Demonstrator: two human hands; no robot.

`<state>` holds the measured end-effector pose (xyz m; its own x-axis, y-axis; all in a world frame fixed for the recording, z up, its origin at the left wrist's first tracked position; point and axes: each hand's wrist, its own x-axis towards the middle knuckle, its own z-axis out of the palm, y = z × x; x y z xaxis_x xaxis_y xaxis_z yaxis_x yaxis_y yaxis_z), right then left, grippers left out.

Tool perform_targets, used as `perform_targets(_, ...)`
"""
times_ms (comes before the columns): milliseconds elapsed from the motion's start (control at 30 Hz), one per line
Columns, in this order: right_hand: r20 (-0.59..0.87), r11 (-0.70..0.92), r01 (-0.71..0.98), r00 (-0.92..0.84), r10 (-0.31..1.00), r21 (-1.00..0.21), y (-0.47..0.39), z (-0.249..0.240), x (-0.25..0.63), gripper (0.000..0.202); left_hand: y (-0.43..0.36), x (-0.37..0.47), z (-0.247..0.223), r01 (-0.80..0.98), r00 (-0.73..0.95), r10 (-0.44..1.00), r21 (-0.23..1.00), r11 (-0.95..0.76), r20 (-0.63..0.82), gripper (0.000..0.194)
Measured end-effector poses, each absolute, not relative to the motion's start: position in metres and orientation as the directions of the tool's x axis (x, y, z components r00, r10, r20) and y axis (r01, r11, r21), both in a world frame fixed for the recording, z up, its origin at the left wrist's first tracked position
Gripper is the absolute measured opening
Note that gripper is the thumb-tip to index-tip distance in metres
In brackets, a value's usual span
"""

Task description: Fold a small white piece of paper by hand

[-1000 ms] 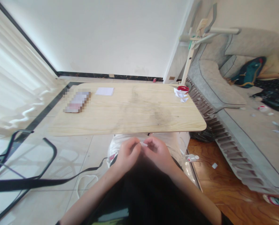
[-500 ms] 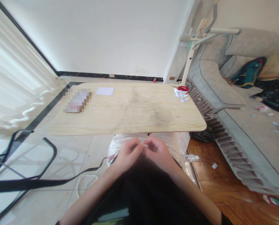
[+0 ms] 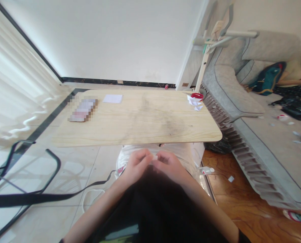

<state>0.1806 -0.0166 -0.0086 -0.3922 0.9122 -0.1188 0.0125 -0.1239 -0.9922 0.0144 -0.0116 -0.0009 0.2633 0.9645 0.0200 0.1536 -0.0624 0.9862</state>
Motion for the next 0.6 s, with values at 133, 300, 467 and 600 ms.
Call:
perform_targets(133,-0.077,-0.081,0.004,-0.357,0.931,-0.997,-0.018,-0.007,0.181,0.033,-0.013,0.015,0.0,0.094,0.278,0.96,0.996,0.006,-0.032,0.029)
perform_targets(300,-0.05,-0.07,-0.054,-0.3,0.953,-0.996,-0.019,-0.007,0.182,0.033,-0.017,0.016,0.004,0.107,0.295,0.954,0.991,-0.08,0.045,0.018)
perform_targets(467,0.061,0.061,-0.009,-0.221,0.973,-0.998,-0.022,-0.005,0.182,0.015,-0.019,0.015,0.007,0.343,0.23,0.961,0.911,-0.228,0.154,0.015)
perform_targets(600,0.178,0.185,0.031,-0.162,0.971,-0.982,-0.023,0.002,0.182,0.006,-0.022,0.014,0.011,0.454,0.285,0.929,0.821,-0.347,0.236,0.011)
